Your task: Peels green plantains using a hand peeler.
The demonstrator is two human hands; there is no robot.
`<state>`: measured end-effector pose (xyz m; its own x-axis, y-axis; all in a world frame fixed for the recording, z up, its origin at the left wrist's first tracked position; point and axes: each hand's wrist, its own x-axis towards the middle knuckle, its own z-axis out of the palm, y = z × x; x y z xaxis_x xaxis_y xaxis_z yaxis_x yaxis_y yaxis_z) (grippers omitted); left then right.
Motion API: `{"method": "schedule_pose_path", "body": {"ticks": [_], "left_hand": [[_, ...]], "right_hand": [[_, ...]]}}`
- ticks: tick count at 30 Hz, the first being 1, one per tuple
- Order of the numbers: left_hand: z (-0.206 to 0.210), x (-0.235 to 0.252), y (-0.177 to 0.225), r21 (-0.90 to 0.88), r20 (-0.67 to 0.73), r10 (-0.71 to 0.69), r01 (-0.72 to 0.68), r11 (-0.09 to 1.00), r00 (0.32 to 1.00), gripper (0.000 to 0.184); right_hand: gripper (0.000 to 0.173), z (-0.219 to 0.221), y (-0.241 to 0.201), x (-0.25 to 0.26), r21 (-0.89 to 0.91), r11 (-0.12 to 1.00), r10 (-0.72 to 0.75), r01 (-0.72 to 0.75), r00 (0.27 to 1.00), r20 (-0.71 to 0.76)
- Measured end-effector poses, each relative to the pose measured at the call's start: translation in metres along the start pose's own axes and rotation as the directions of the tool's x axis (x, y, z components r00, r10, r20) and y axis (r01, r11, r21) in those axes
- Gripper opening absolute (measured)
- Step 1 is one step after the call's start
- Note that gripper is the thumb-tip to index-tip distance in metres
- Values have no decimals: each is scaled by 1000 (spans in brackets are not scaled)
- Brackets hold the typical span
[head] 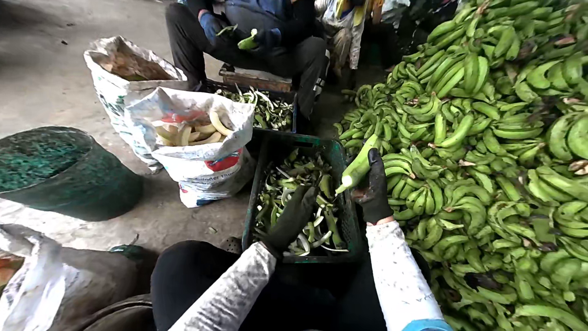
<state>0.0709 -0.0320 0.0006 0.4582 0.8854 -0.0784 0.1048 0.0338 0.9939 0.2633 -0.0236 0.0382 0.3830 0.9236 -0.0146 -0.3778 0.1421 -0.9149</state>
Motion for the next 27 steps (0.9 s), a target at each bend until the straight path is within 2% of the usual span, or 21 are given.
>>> {"method": "schedule_pose_path", "body": {"ticks": [2, 4, 5, 7, 10, 12, 15, 18, 20, 23, 25, 27], "left_hand": [[-15, 1, 16, 205, 47, 182, -187, 961, 982, 46], [-25, 1, 27, 369, 141, 362, -388, 844, 921, 41], [-27, 2, 28, 442, 174, 427, -458, 771, 887, 38], [-29, 4, 28, 541, 204, 472, -501, 676, 857, 32], [-33, 11, 20, 590, 186, 457, -471, 656, 870, 30], [-38, 19, 11, 637, 138, 449, -426, 642, 883, 33], [-48, 37, -7, 740, -3, 483, -323, 590, 875, 41], [-61, 51, -11, 709, -192, 438, -185, 681, 878, 39], [-75, 53, -4, 608, -270, 408, -174, 775, 872, 43], [-73, 35, 7, 540, -173, 433, -282, 793, 885, 40], [-59, 19, 7, 522, -52, 466, -374, 766, 883, 35], [-43, 6, 1, 486, 60, 523, -483, 729, 850, 33]], "right_hand": [[40, 1, 2, -1, -114, 993, -6, 0, 998, -57], [41, -4, 9, -3, -218, 975, -55, 46, 998, -38], [41, -6, 13, -4, -256, 964, -74, 65, 997, -26], [43, -9, 20, -5, -296, 951, -83, 86, 996, 21], [37, -3, 31, -6, -210, 975, -48, 69, 994, 100], [35, 2, 43, -9, -62, 998, 40, -30, 982, 182], [36, 7, 63, -18, 7, 979, 194, -202, 948, 254], [46, 18, 72, -24, 23, 944, 312, -330, 909, 275], [49, 21, 73, -25, 56, 925, 347, -377, 893, 286], [45, 11, 69, -14, 59, 956, 265, -286, 935, 238], [36, 6, 60, -11, -55, 995, 87, -80, 988, 129], [33, 0, 50, -12, -263, 958, -93, 115, 991, 94]]}}
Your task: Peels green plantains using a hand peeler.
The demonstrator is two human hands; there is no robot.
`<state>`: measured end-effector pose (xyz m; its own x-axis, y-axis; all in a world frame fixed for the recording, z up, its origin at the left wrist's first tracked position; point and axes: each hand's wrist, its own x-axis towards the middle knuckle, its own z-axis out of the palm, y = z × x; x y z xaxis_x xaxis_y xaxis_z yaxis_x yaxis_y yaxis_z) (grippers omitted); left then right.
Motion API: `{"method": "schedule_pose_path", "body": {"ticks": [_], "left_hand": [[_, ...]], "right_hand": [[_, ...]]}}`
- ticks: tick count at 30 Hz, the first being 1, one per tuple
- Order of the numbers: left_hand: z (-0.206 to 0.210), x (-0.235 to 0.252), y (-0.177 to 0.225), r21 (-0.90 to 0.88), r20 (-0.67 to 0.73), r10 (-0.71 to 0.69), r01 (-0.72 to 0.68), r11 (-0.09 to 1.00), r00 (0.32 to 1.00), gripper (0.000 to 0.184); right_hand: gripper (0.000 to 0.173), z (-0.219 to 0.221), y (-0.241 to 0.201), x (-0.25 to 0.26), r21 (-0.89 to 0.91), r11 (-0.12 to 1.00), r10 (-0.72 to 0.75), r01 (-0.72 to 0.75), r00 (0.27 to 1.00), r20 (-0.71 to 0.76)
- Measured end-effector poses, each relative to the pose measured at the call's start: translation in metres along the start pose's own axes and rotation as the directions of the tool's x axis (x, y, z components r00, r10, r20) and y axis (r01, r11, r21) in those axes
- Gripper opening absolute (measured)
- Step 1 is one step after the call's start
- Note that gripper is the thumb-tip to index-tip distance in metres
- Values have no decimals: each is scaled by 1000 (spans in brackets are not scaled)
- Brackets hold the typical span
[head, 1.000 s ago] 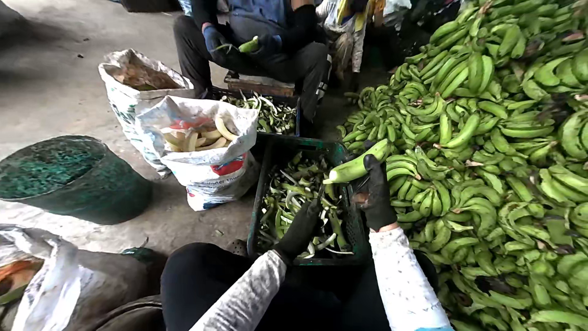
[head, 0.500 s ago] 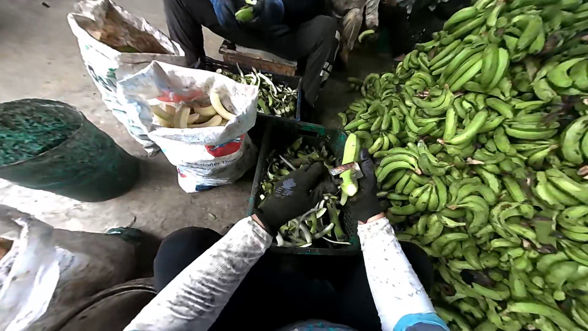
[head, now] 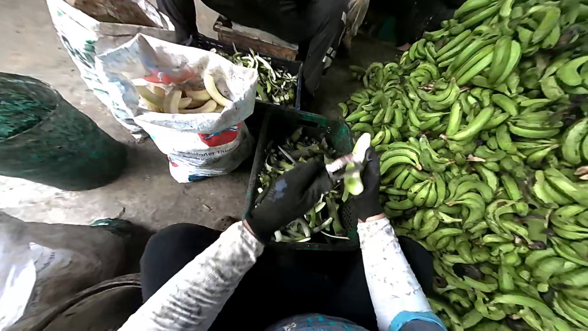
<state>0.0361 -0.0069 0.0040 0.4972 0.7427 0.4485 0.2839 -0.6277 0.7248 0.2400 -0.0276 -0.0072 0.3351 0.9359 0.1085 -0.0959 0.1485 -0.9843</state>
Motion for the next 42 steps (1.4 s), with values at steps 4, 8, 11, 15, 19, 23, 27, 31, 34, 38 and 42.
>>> {"method": "schedule_pose_path", "body": {"ticks": [4, 8, 11, 15, 19, 23, 27, 31, 34, 38, 42], "left_hand": [[8, -3, -1, 10, 53, 50, -50, 999, 997, 38], [1, 12, -42, 143, -124, -96, 113, 983, 988, 39], [-10, 16, -42, 66, -216, -189, 208, 976, 958, 45], [1, 4, -3, -126, -103, -249, 236, 964, 963, 40], [34, -8, 20, -246, -26, -215, 202, 948, 976, 44], [39, -6, 19, -218, -41, -213, 200, 955, 976, 49], [26, 3, -2, -204, -60, -179, 164, 965, 982, 53], [20, 1, -12, -65, -90, -100, 94, 993, 991, 51], [16, 3, -21, 10, -102, -102, 103, 995, 990, 49], [4, 11, -50, -37, -124, -294, 292, 956, 948, 57], [1, 13, -45, -54, -114, -324, 320, 946, 939, 59]], "right_hand": [[34, -3, -5, -2, -70, 997, 28, -23, 997, 71], [31, 11, 2, -15, 69, 956, 264, -286, 937, 228], [43, 14, 7, -13, 197, 909, 308, -368, 910, 278], [39, 21, -2, -4, 189, 977, 97, -98, 995, 12], [37, 33, -6, 25, 184, 942, -214, 281, 924, -317], [44, 37, -12, 29, 61, 939, -292, 338, 879, -376], [35, 34, -9, 10, 248, 960, -125, 129, 992, -33], [31, 11, -7, 1, 85, 995, 33, -50, 982, 184], [27, -6, -13, 5, -34, 979, 201, -200, 927, 316], [29, -12, -31, -1, -306, 930, 335, -203, 808, 484], [34, -22, -14, 3, -198, 918, 395, -344, 830, 393]]}}
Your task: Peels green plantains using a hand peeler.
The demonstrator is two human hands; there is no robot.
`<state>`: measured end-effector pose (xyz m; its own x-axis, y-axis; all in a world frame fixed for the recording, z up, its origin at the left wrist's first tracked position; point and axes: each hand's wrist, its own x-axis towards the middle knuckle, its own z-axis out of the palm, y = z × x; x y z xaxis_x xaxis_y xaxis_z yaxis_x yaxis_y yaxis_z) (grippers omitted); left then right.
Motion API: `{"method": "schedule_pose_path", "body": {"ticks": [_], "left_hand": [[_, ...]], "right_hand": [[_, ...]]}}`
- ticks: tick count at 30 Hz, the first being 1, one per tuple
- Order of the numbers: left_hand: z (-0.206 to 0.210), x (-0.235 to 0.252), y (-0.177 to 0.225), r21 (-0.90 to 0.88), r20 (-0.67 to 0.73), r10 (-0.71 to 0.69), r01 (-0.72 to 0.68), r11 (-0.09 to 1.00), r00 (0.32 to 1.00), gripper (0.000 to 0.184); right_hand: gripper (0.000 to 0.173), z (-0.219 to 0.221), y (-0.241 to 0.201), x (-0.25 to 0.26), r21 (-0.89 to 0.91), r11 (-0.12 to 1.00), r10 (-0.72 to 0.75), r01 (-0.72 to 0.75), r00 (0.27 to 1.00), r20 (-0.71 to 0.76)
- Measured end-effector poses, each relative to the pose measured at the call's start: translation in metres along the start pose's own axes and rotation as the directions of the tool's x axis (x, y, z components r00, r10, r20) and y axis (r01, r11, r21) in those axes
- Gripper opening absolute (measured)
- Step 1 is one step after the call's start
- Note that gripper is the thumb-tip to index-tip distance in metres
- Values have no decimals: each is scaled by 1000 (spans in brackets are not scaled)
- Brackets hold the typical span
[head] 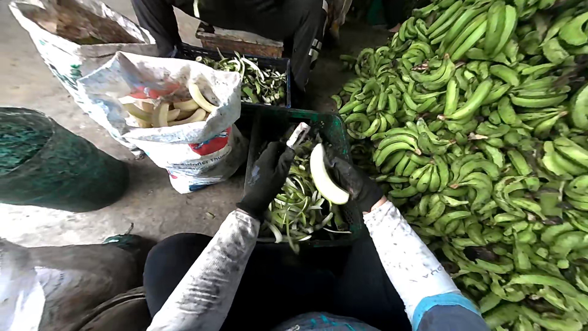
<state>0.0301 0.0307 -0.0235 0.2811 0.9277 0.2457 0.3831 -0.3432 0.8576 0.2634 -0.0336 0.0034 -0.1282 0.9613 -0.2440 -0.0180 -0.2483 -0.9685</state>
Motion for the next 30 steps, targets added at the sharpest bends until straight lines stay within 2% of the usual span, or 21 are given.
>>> {"method": "schedule_pose_path", "body": {"ticks": [2, 4, 6, 8, 9, 10, 13, 14, 15, 16, 18, 19, 22, 25, 27, 30], "left_hand": [[10, -7, 10, 14, 46, 111, -112, 994, 993, 52], [25, -15, 16, 51, 90, 212, -217, 975, 973, 49], [39, -19, 13, 129, 90, 298, -308, 943, 950, 52], [44, -21, 15, 230, 64, 371, -375, 898, 927, 55], [45, -22, 17, 269, 53, 388, -387, 882, 920, 55], [45, -22, 18, 291, 43, 391, -386, 875, 919, 54], [44, -20, 16, 267, 57, 363, -364, 892, 930, 52], [43, -18, 14, 236, 63, 343, -348, 907, 937, 52], [41, -16, 11, 201, 71, 325, -332, 921, 943, 52], [40, -15, 10, 176, 73, 319, -327, 928, 945, 51], [36, -14, 8, 179, 76, 322, -331, 927, 944, 52], [34, -15, 8, 187, 80, 324, -333, 924, 943, 53], [25, -14, 5, 148, 83, 260, -269, 952, 962, 49], [20, -11, 4, 98, 73, 216, -222, 970, 974, 50], [18, -11, 2, 78, 98, 123, -130, 988, 988, 57], [14, -8, -8, 56, 105, -106, 101, 993, 989, 58]], "right_hand": [[38, -5, 10, 7, 232, 972, -21, 33, 998, -53], [35, -3, 16, 11, 398, 902, -113, 168, 981, -159], [31, -3, 20, 24, 557, 760, -231, 336, 940, -252], [30, -4, 23, 32, 671, 615, -263, 414, 910, -320], [29, -5, 24, 34, 690, 572, -261, 443, 896, -359], [28, -6, 26, 35, 670, 578, -257, 466, 883, -392], [27, -8, 35, 29, 466, 721, -345, 513, 849, -401], [34, -11, 37, 24, 345, 775, -419, 529, 840, -345], [33, -10, 33, 21, 348, 794, -412, 498, 862, -294], [24, -5, 23, 19, 432, 797, -336, 422, 904, -263], [27, 0, 10, 18, 542, 787, -247, 296, 955, -163], [29, 0, 9, 18, 542, 802, -221, 252, 968, -122], [31, 3, 2, 11, 378, 919, -118, 113, 993, -11], [25, 9, -8, 6, 205, 978, 17, -33, 997, 79], [25, 8, -6, 6, 143, 988, 32, -52, 990, 140], [48, 3, 0, 9, 253, 964, 14, -81, 967, 255]]}}
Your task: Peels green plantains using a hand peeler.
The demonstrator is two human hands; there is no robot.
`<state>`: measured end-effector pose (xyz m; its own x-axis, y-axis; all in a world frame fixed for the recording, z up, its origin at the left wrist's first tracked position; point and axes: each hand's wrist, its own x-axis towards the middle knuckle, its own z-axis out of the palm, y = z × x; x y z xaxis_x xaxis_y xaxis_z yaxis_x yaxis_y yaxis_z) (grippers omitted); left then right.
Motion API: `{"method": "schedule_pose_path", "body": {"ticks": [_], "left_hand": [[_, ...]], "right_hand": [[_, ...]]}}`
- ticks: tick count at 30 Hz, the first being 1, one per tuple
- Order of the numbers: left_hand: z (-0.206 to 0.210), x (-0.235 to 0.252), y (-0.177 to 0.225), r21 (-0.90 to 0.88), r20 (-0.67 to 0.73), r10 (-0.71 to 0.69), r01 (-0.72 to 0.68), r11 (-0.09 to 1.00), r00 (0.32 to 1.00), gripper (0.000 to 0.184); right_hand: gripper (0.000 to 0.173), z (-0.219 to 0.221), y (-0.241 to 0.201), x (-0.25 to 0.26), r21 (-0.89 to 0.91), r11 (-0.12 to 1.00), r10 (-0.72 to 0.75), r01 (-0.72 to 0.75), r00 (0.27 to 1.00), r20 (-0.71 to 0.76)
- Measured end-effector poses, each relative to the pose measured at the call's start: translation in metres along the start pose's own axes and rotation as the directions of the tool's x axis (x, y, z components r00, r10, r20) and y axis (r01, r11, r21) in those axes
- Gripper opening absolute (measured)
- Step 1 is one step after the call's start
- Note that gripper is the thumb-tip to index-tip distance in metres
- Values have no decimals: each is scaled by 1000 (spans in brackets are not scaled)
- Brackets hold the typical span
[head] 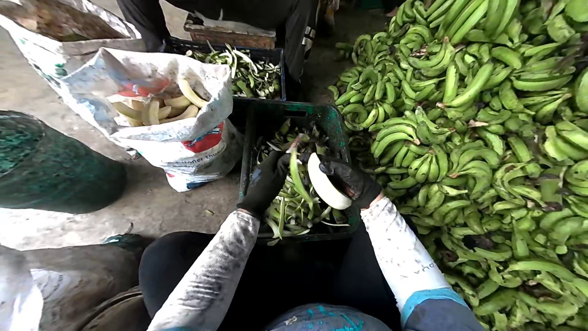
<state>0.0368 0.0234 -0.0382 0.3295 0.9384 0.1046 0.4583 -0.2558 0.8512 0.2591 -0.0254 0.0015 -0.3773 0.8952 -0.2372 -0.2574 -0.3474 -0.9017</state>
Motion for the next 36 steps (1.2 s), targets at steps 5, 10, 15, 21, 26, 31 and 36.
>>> {"method": "schedule_pose_path", "body": {"ticks": [5, 10, 15, 21, 26, 31, 36], "left_hand": [[2, -2, 7, 91, -37, 252, -248, 964, 967, 52], [25, -14, 12, 341, 59, 550, -535, 773, 833, 55], [34, -19, 16, 384, 61, 628, -599, 702, 776, 47], [26, -15, 12, -6, 97, 101, -101, 995, 990, 39], [18, -6, -15, -217, 115, -192, 213, 953, 975, 57], [7, -13, 4, -8, 50, 163, -163, 987, 985, 47], [21, -25, 17, 200, 152, 547, -567, 799, 823, 52]], "right_hand": [[36, -15, 21, 6, 334, 912, -154, 239, 953, -262], [38, -40, 43, 15, 497, 757, -278, 425, 897, -344], [43, -38, 39, 8, 467, 812, -231, 349, 928, -292], [32, -1, 32, -1, 101, 979, -132, 175, 932, -338], [35, 5, 19, 11, 122, 991, -13, 46, 966, -259], [35, -24, 21, 8, 402, 900, -55, 169, 958, -281], [43, -45, 28, 2, 343, 893, -183, 292, 931, -315]]}}
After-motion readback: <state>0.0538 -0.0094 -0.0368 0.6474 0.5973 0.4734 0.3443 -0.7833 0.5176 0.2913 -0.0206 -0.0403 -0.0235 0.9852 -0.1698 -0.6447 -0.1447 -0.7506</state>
